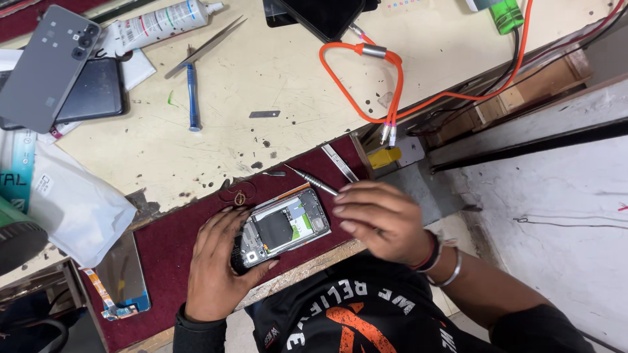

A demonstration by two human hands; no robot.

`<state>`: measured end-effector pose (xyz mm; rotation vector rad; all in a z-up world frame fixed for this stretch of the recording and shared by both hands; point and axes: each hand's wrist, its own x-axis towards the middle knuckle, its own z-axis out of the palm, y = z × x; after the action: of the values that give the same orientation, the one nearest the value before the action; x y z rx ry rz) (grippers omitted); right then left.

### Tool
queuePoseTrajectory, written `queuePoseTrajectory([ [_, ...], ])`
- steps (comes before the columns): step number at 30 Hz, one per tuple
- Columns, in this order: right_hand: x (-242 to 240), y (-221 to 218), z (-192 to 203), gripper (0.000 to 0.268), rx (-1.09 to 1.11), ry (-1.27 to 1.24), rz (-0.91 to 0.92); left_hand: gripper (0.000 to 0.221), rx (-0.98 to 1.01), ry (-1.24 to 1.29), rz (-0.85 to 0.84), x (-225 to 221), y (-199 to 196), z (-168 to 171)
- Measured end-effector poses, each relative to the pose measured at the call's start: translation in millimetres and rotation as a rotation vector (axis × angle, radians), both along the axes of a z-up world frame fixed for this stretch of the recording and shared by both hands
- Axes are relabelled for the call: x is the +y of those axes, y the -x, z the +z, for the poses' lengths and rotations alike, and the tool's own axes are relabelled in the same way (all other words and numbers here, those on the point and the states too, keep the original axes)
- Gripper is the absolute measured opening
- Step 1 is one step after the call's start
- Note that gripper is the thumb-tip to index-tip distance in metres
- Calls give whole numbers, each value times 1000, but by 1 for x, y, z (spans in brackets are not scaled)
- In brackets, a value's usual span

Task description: The person connects a cable to a phone, touches the screen, and uses a screwdriver and tweezers to handle internal components of a phone chassis on a workbench.

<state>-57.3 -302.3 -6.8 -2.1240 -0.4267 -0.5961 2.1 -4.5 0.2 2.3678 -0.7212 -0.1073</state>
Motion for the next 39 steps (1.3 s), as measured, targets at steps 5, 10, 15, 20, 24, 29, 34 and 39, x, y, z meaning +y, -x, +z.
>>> queuePoseTrajectory([
  [5, -37, -10, 14, 10, -99, 26, -238, 85, -3, 18, 4, 2, 2, -2],
  [10, -79, -39, 45, 10, -74, 137, -436, 64, -109, 134, -14, 0, 3, 8],
  [15, -125, -120, 59, 14, 15, 68, -286, 35, -250, 302, -159, -23, -19, 43],
  [20, -128, -179, 54, 23, 253, 272, -314, 35, -301, 287, -52, -69, -92, 70],
  [24, -119, -191, 53, 32, 222, 424, -349, 70, -422, 273, -57, -126, -200, 43],
  [29, -111, -188, 49, 25, 312, 378, -409, 133, -481, 87, 20, -174, -266, 5],
  [34, -104, -184, 43, 22, 231, 379, -446, 144, -451, 89, 95, -181, -266, -7],
  [39, -97, -183, 40, 22, 177, 364, -466, 146, -404, 46, 171, -183, -261, 5],
])
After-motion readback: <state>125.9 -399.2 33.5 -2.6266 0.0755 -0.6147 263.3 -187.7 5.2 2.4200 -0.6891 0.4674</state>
